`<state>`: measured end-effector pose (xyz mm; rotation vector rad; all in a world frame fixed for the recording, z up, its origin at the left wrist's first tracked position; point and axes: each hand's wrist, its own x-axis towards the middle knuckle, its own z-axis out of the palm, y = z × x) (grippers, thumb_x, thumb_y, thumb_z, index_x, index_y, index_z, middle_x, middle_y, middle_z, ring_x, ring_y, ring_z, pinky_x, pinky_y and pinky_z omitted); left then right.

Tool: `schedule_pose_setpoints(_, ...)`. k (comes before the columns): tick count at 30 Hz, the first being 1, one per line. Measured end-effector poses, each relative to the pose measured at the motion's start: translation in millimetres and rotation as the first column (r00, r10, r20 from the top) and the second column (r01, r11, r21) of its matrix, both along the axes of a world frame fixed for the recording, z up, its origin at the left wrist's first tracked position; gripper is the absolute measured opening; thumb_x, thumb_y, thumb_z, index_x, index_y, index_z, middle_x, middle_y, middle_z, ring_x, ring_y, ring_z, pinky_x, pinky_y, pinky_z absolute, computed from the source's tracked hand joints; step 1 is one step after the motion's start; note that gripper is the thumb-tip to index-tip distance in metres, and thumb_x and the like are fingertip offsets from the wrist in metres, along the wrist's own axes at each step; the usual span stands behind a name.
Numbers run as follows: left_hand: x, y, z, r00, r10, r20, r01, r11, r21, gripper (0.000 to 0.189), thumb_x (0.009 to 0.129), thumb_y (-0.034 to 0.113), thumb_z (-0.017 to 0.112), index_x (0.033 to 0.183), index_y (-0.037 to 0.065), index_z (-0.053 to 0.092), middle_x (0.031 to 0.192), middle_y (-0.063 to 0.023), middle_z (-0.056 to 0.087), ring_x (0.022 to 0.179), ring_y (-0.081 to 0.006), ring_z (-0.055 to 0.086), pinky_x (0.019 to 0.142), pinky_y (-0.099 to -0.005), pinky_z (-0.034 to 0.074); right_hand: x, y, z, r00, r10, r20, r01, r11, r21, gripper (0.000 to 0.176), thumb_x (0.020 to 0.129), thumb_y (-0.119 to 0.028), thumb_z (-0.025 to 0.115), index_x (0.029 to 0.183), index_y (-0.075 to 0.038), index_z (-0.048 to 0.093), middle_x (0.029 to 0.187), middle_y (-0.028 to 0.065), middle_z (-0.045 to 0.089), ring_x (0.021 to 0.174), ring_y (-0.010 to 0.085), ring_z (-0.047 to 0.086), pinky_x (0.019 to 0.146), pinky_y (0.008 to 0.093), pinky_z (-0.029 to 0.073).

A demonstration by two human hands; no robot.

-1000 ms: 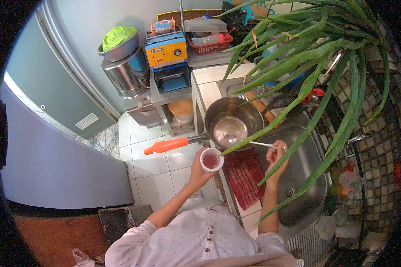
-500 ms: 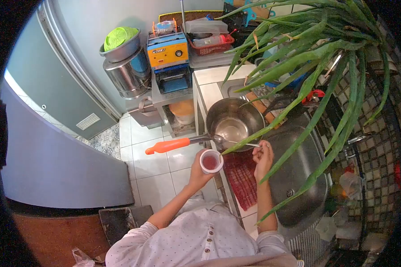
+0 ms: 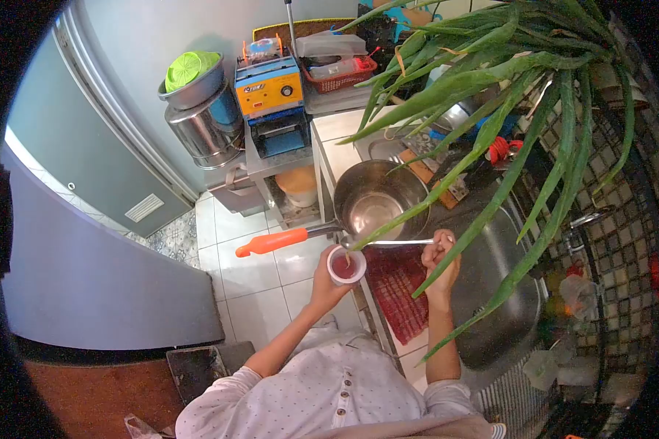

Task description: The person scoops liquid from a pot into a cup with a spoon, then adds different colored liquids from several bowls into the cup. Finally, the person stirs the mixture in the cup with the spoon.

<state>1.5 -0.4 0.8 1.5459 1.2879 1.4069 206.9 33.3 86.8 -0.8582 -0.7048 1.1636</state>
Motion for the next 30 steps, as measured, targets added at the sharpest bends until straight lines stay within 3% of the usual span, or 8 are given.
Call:
schedule_pose_setpoints(7, 2.2, 2.6, -0.7, 1.000, -0.013, 0.006, 0.012, 1.000, 0.010, 0.071, 0.061, 0.015, 0.077, 0.119, 0.002, 0.039, 0.106, -0.0134, 0.053, 0.100, -0.0247, 0.054, 0.086, -0.0326, 0.043, -10.8, -18.7, 18.0, 0.914, 0.070, 0.400, -0.111, 0.991, 0.079, 0.024, 0.092, -0.025, 0.041, 0.078, -0.007, 0.049, 0.055, -0.0027, 0.040, 0.044, 0.0037, 0.037, 0.038, 0.0182, 0.023)
schedule_pose_setpoints(11, 3.6, 4.2, -0.3, 0.999, -0.013, -0.051, 0.014, 0.999, 0.029, 0.071, 0.060, 0.015, 0.078, 0.119, 0.002, 0.039, 0.106, -0.0130, 0.053, 0.100, -0.0240, 0.054, 0.086, -0.0320, 0.043, -7.7, -16.4, 15.8, 0.924, -0.055, 0.377, -0.021, 0.981, 0.195, 0.022, 0.093, -0.021, 0.038, 0.076, -0.007, 0.044, 0.059, -0.0022, 0.037, 0.044, 0.0036, 0.036, 0.041, 0.0168, 0.022)
schedule_pose_setpoints(14, 4.6, 4.1, 1.2, 0.997, -0.016, -0.080, 0.017, 1.000, 0.010, 0.071, 0.061, 0.014, 0.078, 0.119, 0.002, 0.038, 0.106, -0.0124, 0.054, 0.099, -0.0235, 0.055, 0.085, -0.0317, 0.043, 4.4, -2.7, 3.5, 0.939, -0.219, 0.266, 0.160, 0.961, 0.225, 0.024, 0.094, -0.023, 0.039, 0.077, -0.007, 0.045, 0.059, -0.0025, 0.038, 0.047, 0.0027, 0.034, 0.042, 0.0176, 0.023)
schedule_pose_setpoints(16, 7.6, 4.3, 0.8, 0.995, -0.046, 0.091, 0.048, 0.999, -0.021, 0.065, 0.060, 0.009, 0.075, 0.116, 0.002, 0.043, 0.109, -0.0122, 0.051, 0.101, -0.0282, 0.052, 0.086, -0.0343, 0.042, 7.7, 4.4, -8.0, 0.912, -0.240, 0.332, 0.173, 0.961, 0.218, 0.023, 0.094, -0.021, 0.037, 0.080, -0.006, 0.047, 0.060, -0.0024, 0.038, 0.049, 0.0043, 0.035, 0.044, 0.0197, 0.025)
schedule_pose_setpoints(21, 9.9, 6.0, 9.4, 0.997, -0.053, 0.053, 0.052, 0.999, 0.012, 0.063, 0.060, 0.009, 0.076, 0.114, 0.002, 0.044, 0.107, -0.0122, 0.052, 0.100, -0.0275, 0.053, 0.086, -0.0340, 0.042, 7.1, 13.4, -38.7, 0.857, -0.123, 0.501, 0.066, 0.989, 0.130, 0.025, 0.095, -0.025, 0.039, 0.084, -0.005, 0.048, 0.065, -0.0010, 0.041, 0.056, 0.0072, 0.039, 0.048, 0.0220, 0.030)
schedule_pose_setpoints(25, 11.4, 5.2, 11.4, 0.999, -0.044, 0.010, 0.044, 0.998, 0.040, 0.062, 0.059, 0.007, 0.075, 0.113, 0.002, 0.045, 0.108, -0.0114, 0.052, 0.101, -0.0266, 0.053, 0.087, -0.0334, 0.041, 0.2, 16.4, -43.1, 0.949, -0.002, 0.316, -0.006, 1.000, 0.025, 0.025, 0.094, -0.028, 0.041, 0.085, -0.005, 0.048, 0.065, -0.0018, 0.041, 0.056, 0.0072, 0.039, 0.049, 0.0217, 0.031)
schedule_pose_setpoints(26, 11.2, 5.5, 10.5, 0.997, -0.066, 0.040, 0.066, 0.998, 0.002, 0.062, 0.060, 0.007, 0.075, 0.113, 0.002, 0.045, 0.108, -0.0112, 0.052, 0.101, -0.0262, 0.053, 0.087, -0.0331, 0.041, -3.0, 19.5, -44.1, 0.958, -0.043, 0.284, 0.040, 0.999, 0.016, 0.017, 0.093, -0.019, 0.038, 0.088, -0.007, 0.048, 0.059, -0.0002, 0.043, 0.044, 0.0036, 0.032, 0.039, 0.0185, 0.021)
schedule_pose_setpoints(30, 10.3, 5.8, 7.0, 0.994, -0.068, 0.085, 0.071, 0.997, -0.033, 0.061, 0.061, 0.008, 0.075, 0.114, 0.003, 0.045, 0.108, -0.0110, 0.052, 0.100, -0.0251, 0.053, 0.087, -0.0325, 0.041, -0.2, 21.1, -38.2, 0.986, -0.078, 0.148, 0.095, 0.990, -0.108, 0.016, 0.093, -0.020, 0.038, 0.086, -0.008, 0.047, 0.058, 0.0005, 0.043, 0.042, 0.0043, 0.031, 0.038, 0.0189, 0.020)
